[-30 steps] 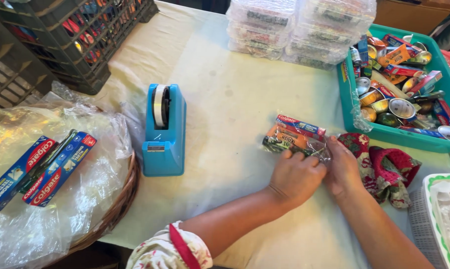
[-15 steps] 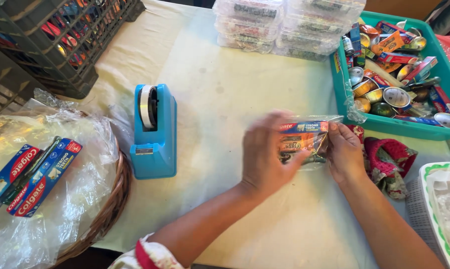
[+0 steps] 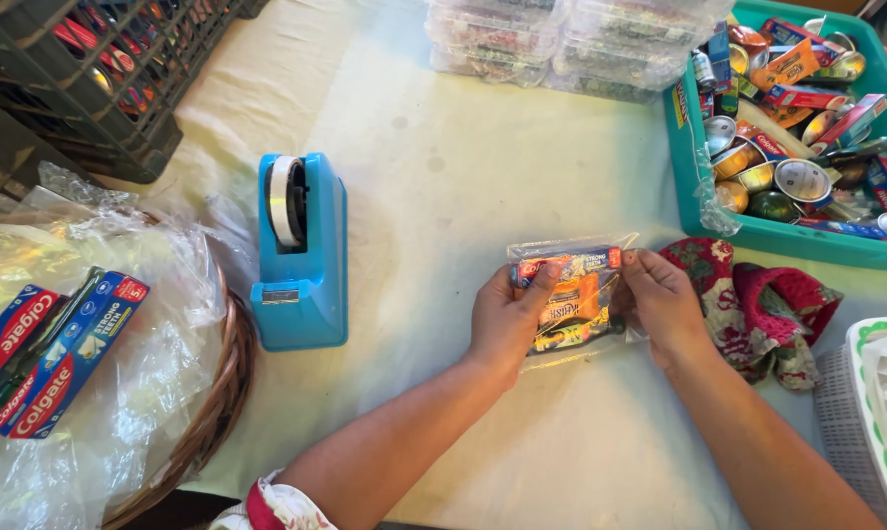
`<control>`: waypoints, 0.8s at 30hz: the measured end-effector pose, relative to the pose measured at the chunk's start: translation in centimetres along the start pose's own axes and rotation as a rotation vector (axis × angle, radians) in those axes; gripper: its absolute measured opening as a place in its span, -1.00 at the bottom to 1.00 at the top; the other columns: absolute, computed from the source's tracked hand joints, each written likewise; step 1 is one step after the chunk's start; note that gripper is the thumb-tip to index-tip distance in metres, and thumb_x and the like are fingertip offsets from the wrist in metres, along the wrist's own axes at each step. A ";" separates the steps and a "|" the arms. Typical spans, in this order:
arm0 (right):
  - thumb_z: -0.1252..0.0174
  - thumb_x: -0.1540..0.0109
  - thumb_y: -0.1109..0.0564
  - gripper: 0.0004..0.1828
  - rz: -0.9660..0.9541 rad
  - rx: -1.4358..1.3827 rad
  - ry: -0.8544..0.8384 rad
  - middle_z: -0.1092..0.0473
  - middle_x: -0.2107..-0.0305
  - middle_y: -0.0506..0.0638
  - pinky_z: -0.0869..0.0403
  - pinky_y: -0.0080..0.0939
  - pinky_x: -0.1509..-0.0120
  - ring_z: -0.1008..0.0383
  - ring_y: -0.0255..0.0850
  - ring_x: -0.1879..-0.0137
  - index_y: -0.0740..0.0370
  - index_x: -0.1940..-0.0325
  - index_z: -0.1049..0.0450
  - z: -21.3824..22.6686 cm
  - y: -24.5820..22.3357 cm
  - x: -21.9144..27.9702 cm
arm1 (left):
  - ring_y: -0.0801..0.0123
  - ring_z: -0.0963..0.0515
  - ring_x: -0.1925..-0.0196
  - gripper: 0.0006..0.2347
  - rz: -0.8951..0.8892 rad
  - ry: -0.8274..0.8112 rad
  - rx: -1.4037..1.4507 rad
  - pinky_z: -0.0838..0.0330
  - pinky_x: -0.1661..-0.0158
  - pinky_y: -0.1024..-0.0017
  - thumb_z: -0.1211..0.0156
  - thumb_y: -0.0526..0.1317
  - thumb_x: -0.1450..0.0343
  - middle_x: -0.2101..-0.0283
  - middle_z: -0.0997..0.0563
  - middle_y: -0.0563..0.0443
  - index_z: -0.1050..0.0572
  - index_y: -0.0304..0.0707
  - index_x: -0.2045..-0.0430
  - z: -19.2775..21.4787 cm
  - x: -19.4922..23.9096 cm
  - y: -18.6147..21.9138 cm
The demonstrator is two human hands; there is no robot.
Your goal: Packaging toothpaste tubes and other small items into plastic containers and then wrapping the containers in bubble wrap.
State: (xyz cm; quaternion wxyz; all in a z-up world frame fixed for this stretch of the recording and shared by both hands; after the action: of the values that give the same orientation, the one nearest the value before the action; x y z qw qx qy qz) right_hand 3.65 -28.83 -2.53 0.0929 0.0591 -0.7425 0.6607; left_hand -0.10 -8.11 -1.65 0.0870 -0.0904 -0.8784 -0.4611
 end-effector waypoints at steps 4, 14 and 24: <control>0.06 -0.44 -0.13 -0.63 -0.007 0.145 0.076 -0.37 0.60 -0.14 -0.23 -0.35 0.46 -0.30 -0.37 0.53 0.12 0.28 -0.43 -1.5 -2.0 1.1 | 0.59 -0.56 0.24 -0.65 -0.059 0.018 -0.038 -0.52 0.18 0.49 -0.31 0.01 -0.41 0.23 -0.65 0.08 -0.54 -0.31 0.16 -0.2 0.6 -0.2; 0.04 -0.41 -0.09 -0.69 -0.016 -0.115 0.162 -0.45 0.52 -0.15 -0.41 -0.37 0.37 -0.38 -0.42 0.47 0.12 0.28 -0.43 -2.8 -2.4 1.3 | 0.47 -0.63 0.10 -0.59 0.039 0.001 0.143 -0.56 0.07 0.38 -0.23 0.10 -0.43 0.12 -0.67 0.03 -0.52 -0.29 0.10 -0.7 0.9 -1.3; 0.00 -0.54 0.05 -0.83 0.349 -0.056 0.047 -0.31 0.40 -0.31 -0.21 -0.44 0.31 -0.27 -0.52 0.32 -0.05 0.12 -0.44 12.8 5.5 -9.4 | 0.47 -0.54 0.11 -0.58 0.096 0.136 0.065 -0.45 0.12 0.29 -0.14 0.05 -0.41 0.05 -0.55 0.15 -0.38 -0.13 -0.09 0.1 3.5 0.7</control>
State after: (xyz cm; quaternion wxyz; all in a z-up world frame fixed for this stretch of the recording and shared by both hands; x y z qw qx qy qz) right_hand 10.93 -41.25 -11.34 -0.0043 -0.0889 -0.7572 0.6470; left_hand -3.30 -7.34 -0.38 0.1713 -0.0981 -0.8797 -0.4327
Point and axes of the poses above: each hand's wrist, its own x-axis away from the middle knuckle, its own z-axis out of the back of the hand, y = z × x, the point moved 3 cm from there along -x, towards the middle knuckle
